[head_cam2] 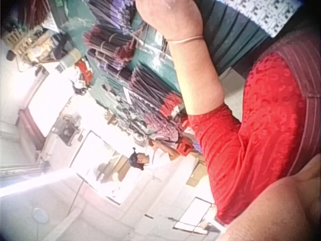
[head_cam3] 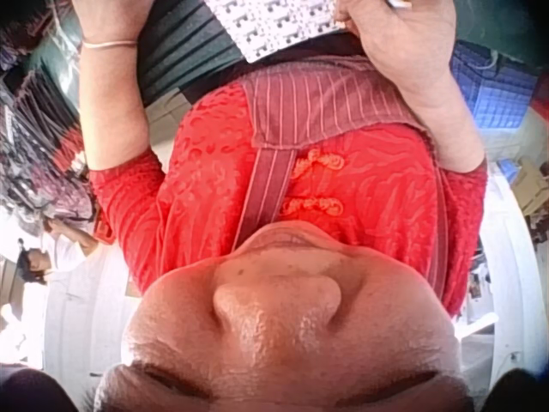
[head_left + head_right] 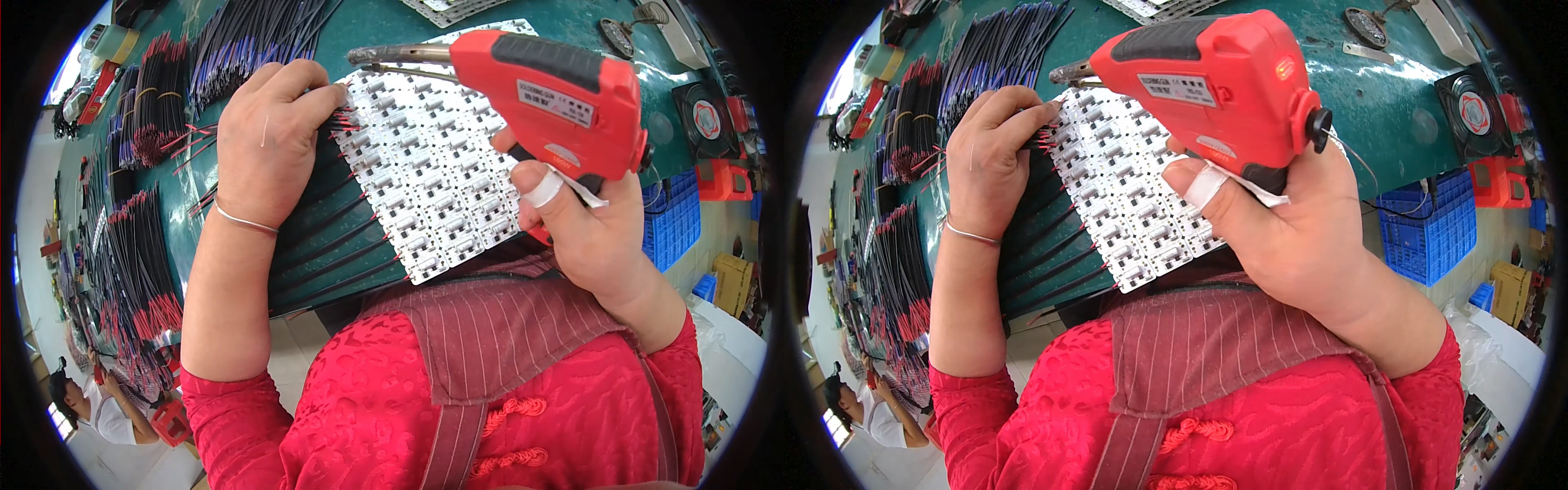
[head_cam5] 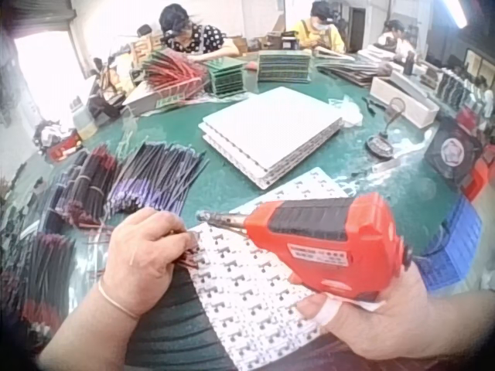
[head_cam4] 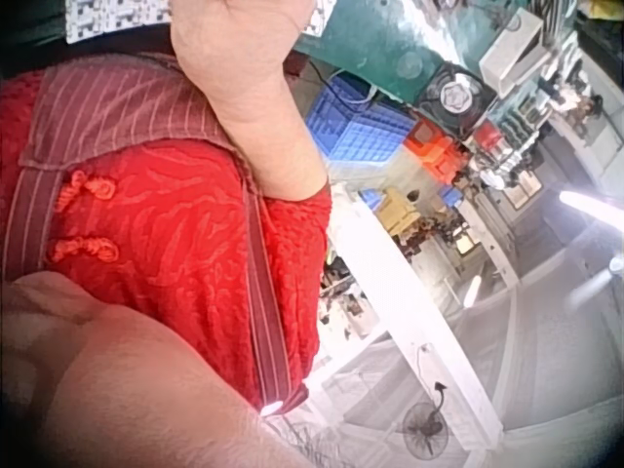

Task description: The person places a circuit board on the workbench, holds a soldering gun, and solders wires onto the board by hand.

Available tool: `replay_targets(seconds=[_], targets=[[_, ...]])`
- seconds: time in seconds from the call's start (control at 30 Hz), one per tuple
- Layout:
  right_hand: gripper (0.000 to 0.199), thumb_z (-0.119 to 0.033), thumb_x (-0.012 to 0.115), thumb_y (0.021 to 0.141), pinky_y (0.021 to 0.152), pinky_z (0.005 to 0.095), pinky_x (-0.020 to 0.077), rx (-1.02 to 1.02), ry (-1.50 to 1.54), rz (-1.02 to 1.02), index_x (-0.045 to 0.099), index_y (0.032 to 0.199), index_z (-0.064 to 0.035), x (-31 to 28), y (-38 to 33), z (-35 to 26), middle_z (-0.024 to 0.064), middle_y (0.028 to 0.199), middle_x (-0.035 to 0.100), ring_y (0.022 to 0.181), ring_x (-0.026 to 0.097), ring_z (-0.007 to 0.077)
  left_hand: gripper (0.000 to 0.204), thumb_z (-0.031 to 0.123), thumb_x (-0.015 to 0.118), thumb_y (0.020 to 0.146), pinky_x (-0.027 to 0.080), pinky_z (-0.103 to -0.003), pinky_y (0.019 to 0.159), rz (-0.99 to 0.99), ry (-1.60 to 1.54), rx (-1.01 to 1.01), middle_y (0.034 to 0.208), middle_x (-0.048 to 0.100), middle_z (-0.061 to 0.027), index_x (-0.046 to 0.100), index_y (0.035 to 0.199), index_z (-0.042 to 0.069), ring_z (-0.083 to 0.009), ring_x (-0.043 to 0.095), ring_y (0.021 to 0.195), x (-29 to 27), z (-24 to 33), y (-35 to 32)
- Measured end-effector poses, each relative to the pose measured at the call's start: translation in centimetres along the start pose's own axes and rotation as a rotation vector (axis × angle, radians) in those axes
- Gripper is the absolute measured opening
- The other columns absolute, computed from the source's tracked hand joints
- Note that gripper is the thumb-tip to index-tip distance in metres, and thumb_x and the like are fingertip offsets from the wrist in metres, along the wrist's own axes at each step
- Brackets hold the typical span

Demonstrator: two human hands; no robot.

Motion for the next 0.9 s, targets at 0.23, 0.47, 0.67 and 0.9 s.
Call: replay_targets(seconds=[0.23, 0.47, 0.67, 0.9], targets=[[0.027, -0.013, 0.063, 0.094, 0.052, 0.0218, 0.0447, 0.002, -0.006, 0.000, 0.061, 0.118, 0.0002, -0.2, -0.2, 0.1, 0.0102, 0.109, 0.067, 0.060, 0.054, 0.0065, 0.022, -0.001, 0.064, 0.066, 0.051, -0.033, 0.069, 0.016, -0.014, 0.016, 0.087, 0.064, -0.0016, 0.071, 0.084, 0.009, -0.0228, 0.061, 0.078, -0.2, 0.1, 0.0], [0.028, -0.014, 0.063, 0.095, 0.051, 0.0218, 0.0445, 0.122, 0.069, -0.011, 0.060, 0.118, 0.0020, -0.2, -0.8, 0.0, 0.0100, 0.110, 0.067, 0.060, 0.053, 0.0060, 0.045, -0.011, 0.061, 0.064, 0.050, -0.033, 0.071, 0.109, -0.065, -0.005, 0.092, 0.062, -0.0076, 0.073, 0.105, 0.005, -0.0243, 0.061, 0.080, -2.0, 1.1, -0.5], [0.028, -0.013, 0.061, 0.095, 0.052, 0.0215, 0.0451, 0.139, 0.064, -0.018, 0.060, 0.118, 0.0016, -0.2, -1.2, -0.1, 0.0103, 0.111, 0.067, 0.060, 0.053, 0.0054, 0.062, -0.013, 0.061, 0.063, 0.050, -0.036, 0.074, -0.010, -0.087, -0.079, 0.098, 0.054, -0.0130, 0.064, 0.123, 0.003, -0.0284, 0.058, 0.083, -0.8, 1.0, -0.8], [0.027, -0.010, 0.070, 0.091, 0.054, 0.0203, 0.0450, 0.170, 0.202, 0.044, 0.064, 0.114, 0.0007, -0.4, -1.7, 0.2, 0.0019, 0.091, 0.066, 0.064, 0.055, 0.0048, 0.063, -0.014, 0.058, 0.064, 0.050, -0.038, 0.077, -0.022, -0.102, -0.146, 0.098, 0.052, -0.0163, 0.059, 0.126, -0.001, -0.0332, 0.056, 0.086, -0.3, 1.2, -0.8]])
Point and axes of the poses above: each hand's wrist, its own y-axis towards the middle knuckle, its own x-axis out of the palm, z = x × y, the point moved 5 cm from there along y, towards the middle knuckle
